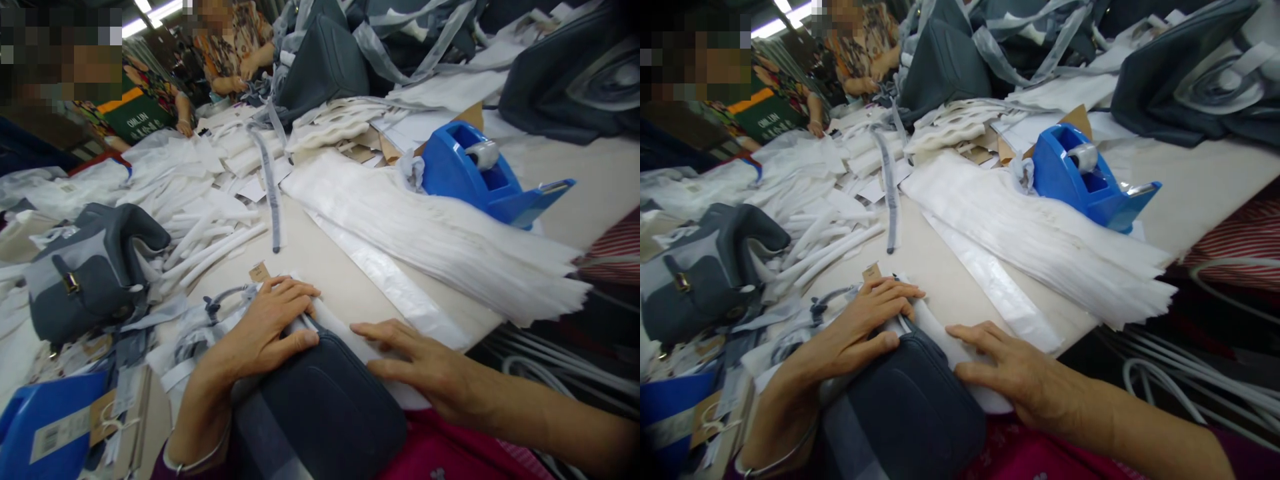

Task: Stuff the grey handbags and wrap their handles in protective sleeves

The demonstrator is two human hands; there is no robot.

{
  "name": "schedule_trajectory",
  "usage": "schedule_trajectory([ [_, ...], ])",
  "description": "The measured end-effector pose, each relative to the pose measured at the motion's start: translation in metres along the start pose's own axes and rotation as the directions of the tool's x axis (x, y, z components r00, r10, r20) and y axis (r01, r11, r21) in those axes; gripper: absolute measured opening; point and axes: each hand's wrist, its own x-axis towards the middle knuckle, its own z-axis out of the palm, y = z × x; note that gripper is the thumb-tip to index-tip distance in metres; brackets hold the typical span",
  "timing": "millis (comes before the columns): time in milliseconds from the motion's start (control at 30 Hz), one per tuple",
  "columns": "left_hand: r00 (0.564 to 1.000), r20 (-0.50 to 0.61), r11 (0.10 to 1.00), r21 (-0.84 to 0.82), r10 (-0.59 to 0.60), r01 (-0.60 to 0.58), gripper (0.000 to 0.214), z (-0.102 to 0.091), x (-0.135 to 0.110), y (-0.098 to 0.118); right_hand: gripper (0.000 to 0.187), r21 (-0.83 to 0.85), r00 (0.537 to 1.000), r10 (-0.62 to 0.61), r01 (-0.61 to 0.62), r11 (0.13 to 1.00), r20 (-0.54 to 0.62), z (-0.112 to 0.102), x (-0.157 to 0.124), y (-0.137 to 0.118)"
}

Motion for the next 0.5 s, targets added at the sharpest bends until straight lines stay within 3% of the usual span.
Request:
schedule_trajectory([
  [67,1.000,0.000,1.000,0.006,-0.008,0.008,0.032,0.000,0.001,0.001,0.041,-0.011,0.999,-0.031,0.032,0.999,0.033,0.003,0.000,0.002],
  [233,1.000,-0.016,1.000,0.013,-0.016,0.016,0.030,0.000,0.001,0.004,0.036,0.150,0.998,0.060,-0.062,0.987,0.021,-0.001,0.019,-0.003],
  [300,1.000,-0.026,1.000,0.009,-0.015,0.015,0.032,0.000,0.001,0.003,0.027,0.225,0.983,0.182,-0.174,0.959,-0.015,-0.001,0.028,-0.008],
  [400,0.999,-0.040,1.000,0.005,-0.011,0.011,0.036,0.002,0.001,0.002,0.009,0.311,0.909,0.412,-0.376,0.873,-0.058,0.004,0.042,-0.013],
  [500,0.999,-0.051,1.000,0.018,-0.002,0.003,0.043,0.005,0.002,0.002,0.015,0.324,0.879,0.474,-0.432,0.842,-0.059,0.009,0.059,-0.015],
])
